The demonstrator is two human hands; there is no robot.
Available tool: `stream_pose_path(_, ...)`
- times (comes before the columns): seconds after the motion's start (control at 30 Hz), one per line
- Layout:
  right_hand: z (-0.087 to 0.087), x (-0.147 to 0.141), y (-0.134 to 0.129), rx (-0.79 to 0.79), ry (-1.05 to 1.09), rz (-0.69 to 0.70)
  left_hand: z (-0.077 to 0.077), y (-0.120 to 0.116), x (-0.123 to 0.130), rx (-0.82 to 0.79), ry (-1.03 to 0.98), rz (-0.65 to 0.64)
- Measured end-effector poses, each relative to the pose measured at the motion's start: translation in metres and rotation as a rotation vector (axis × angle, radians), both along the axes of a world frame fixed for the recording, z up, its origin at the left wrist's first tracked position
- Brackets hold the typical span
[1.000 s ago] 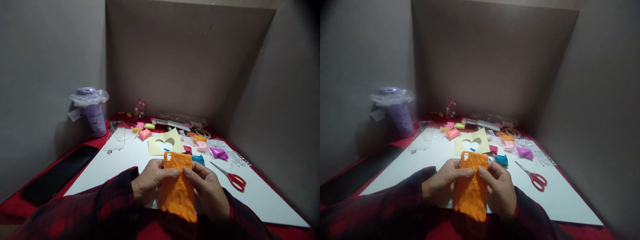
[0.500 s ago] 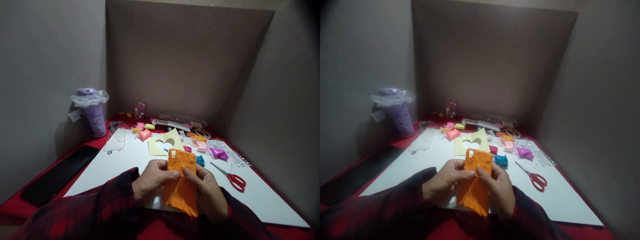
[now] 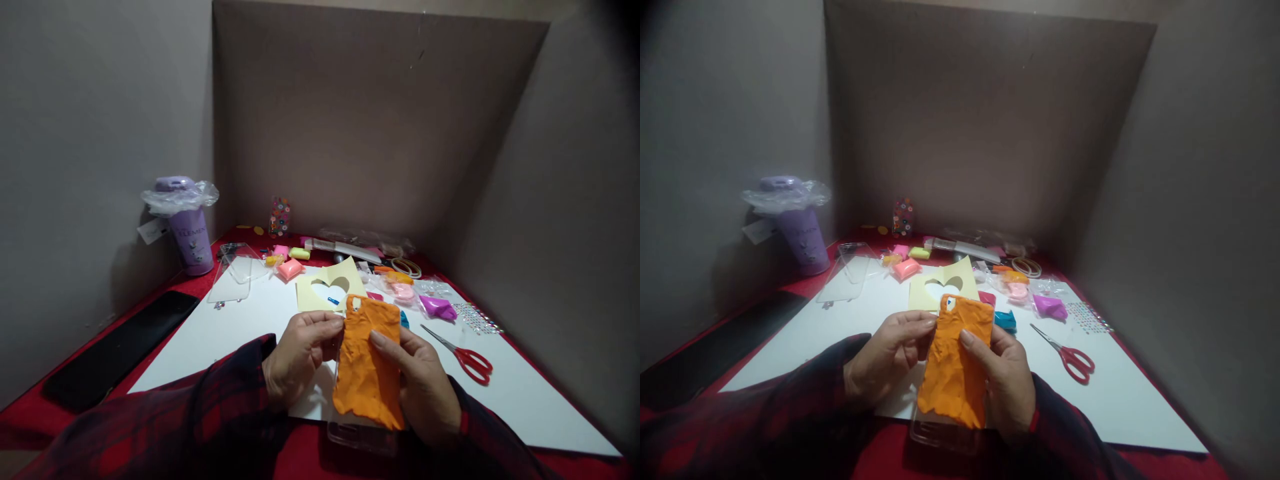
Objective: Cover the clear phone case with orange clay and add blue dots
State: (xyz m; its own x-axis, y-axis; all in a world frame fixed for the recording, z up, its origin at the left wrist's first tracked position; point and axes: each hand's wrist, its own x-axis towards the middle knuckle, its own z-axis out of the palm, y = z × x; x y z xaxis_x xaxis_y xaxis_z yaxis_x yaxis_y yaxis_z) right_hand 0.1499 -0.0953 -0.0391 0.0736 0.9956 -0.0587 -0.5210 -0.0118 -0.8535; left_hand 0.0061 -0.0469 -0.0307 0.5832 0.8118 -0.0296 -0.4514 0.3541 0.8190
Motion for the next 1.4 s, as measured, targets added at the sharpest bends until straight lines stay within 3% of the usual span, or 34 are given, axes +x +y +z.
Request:
stream_pose_path(0.27,-0.002,0.003,0.000,0.030,-0.025,0.013,-0.005,-0.001,0.000,0.136,0.148,0.090)
stream_pose_path(0.83,0.006,-0.003,-0.002,0.021,-0.097,-0.010,-0.001,-0.002,-0.001,0.192,0.296,0.153)
stream_pose_path(1.2,0.002,0.000,-0.005,0.073,-0.298,-0.068,0.002,-0.005,0.000,0.367,0.471,0.271)
stream_pose_path(1.4,0.004,0.001,-0.003,0.051,-0.193,-0.045,0.007,-0.005,-0.001,0.352,0.398,0.231)
